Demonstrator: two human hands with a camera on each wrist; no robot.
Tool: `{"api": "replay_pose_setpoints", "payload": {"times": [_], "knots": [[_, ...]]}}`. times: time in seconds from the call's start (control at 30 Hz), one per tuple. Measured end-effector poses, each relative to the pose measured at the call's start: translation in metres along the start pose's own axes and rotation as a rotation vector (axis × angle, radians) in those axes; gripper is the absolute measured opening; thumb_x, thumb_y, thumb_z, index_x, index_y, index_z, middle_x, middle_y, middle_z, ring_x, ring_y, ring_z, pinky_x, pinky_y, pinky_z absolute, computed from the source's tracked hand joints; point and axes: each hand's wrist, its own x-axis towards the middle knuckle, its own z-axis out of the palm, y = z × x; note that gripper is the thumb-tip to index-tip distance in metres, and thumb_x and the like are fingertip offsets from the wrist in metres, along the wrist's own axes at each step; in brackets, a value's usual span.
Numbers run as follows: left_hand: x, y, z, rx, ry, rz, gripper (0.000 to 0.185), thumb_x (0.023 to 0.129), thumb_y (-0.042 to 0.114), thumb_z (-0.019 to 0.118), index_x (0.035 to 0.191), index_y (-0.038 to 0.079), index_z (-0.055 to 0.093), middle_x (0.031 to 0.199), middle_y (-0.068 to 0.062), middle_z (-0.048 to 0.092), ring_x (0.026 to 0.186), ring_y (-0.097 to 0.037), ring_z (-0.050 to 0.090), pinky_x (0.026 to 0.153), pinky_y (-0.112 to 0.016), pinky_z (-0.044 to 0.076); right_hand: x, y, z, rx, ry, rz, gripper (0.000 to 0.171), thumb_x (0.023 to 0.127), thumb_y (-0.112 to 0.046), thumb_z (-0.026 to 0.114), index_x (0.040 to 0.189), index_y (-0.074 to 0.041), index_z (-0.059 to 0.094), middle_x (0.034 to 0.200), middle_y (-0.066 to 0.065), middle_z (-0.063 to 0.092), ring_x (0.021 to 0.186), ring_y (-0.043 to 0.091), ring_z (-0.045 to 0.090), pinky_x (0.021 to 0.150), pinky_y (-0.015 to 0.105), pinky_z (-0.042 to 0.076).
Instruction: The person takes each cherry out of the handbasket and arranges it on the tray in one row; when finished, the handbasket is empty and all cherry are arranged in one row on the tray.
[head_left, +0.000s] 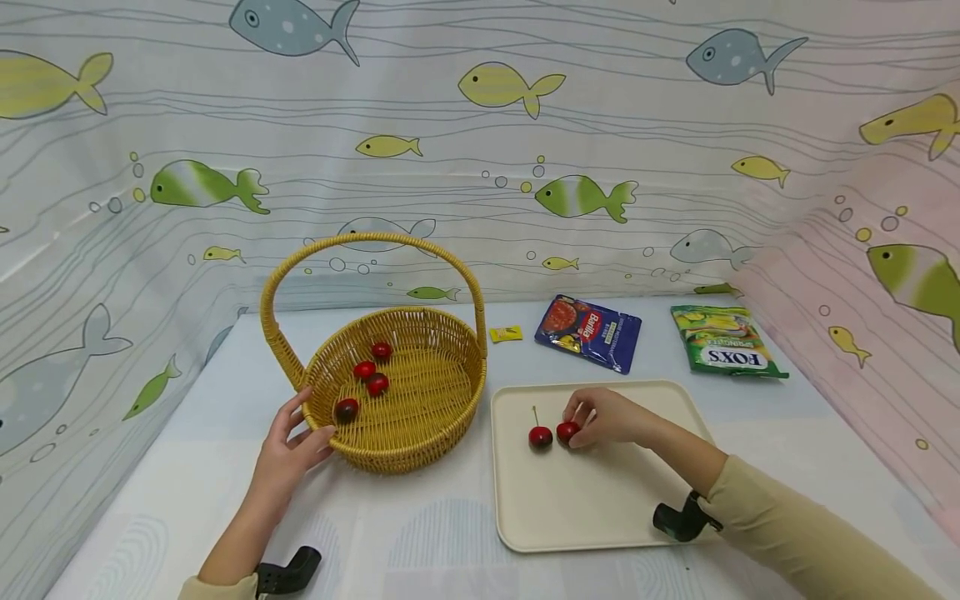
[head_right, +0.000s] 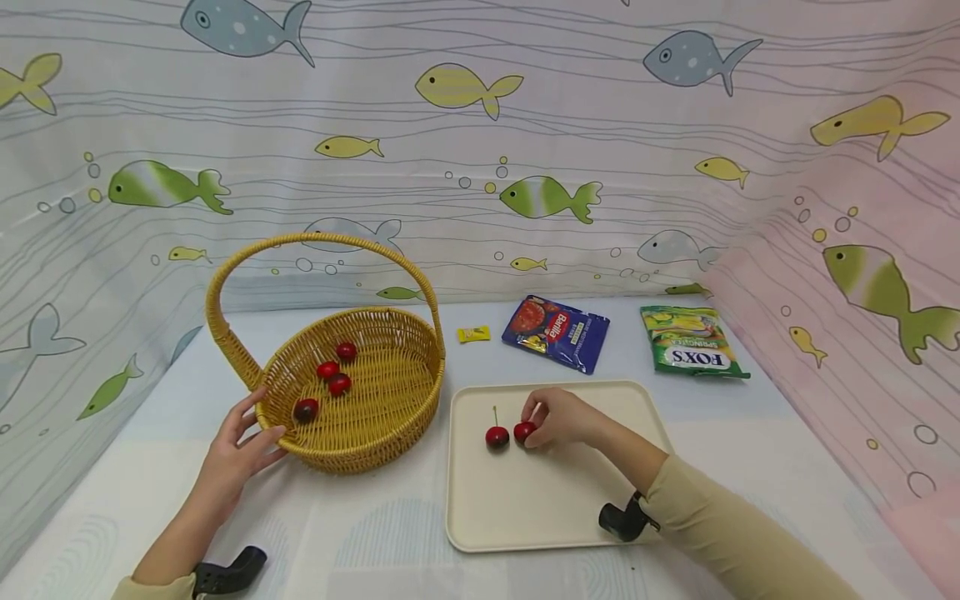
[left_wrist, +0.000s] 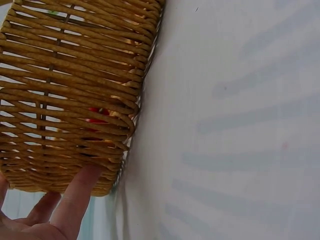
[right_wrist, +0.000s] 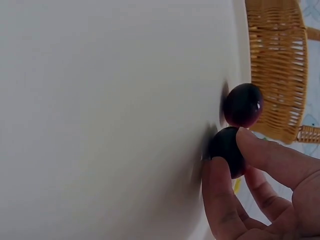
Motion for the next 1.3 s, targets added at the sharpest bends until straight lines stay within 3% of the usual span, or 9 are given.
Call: {"api": "replay_pose_setpoints", "payload": {"times": [0.37,0.7,1.0,1.3], "knots": [[0.000,0.001,-0.001,-0.009,-0.009,-0.019,0.071,0.093,0.018,0.057,0.150,0.019,0.014,0.145,-0.024,0.018,0.122,-0.038,0.039,0.078,-0.027,0.053,-0.002,0.001,-0.004,-0.062,-0.034,-0.025,0.030,0.070,-0.005,0.079,0.094,-0.002,0.061,0.081,0.009,0.056,0.071,0.017,0.053,0.059,0.026,0.048],[0.000,0.003,-0.001,-0.006,-0.022,-0.034,0.073,0.094,0.020,0.056,0.150,0.021,0.010,0.147,-0.024,0.015,0.124,-0.039,0.037,0.082,-0.031,0.051,-0.009,0.002,-0.019,-0.028,-0.036,-0.006,0.033,0.072,-0.003,0.076,0.100,0.000,0.059,0.085,0.010,0.059,0.074,0.020,0.057,0.065,0.031,0.051],[-0.001,0.003,-0.001,-0.015,-0.027,-0.040,0.073,0.094,0.018,0.055,0.151,0.021,0.009,0.147,-0.024,0.014,0.124,-0.038,0.036,0.082,-0.030,0.051,-0.010,-0.031,-0.034,-0.053,0.001,-0.032,0.034,0.077,-0.007,0.075,0.105,0.000,0.058,0.095,0.017,0.059,0.084,0.023,0.057,0.072,0.030,0.052],[0.002,-0.008,-0.001,-0.010,0.000,0.006,0.071,0.092,0.019,0.058,0.149,0.022,0.016,0.144,-0.025,0.017,0.120,-0.036,0.041,0.077,-0.030,0.053,0.001,-0.071,-0.034,-0.062,0.005,-0.126,0.030,0.077,-0.007,0.074,0.103,-0.006,0.060,0.093,0.007,0.059,0.086,0.022,0.060,0.072,0.032,0.053]]}}
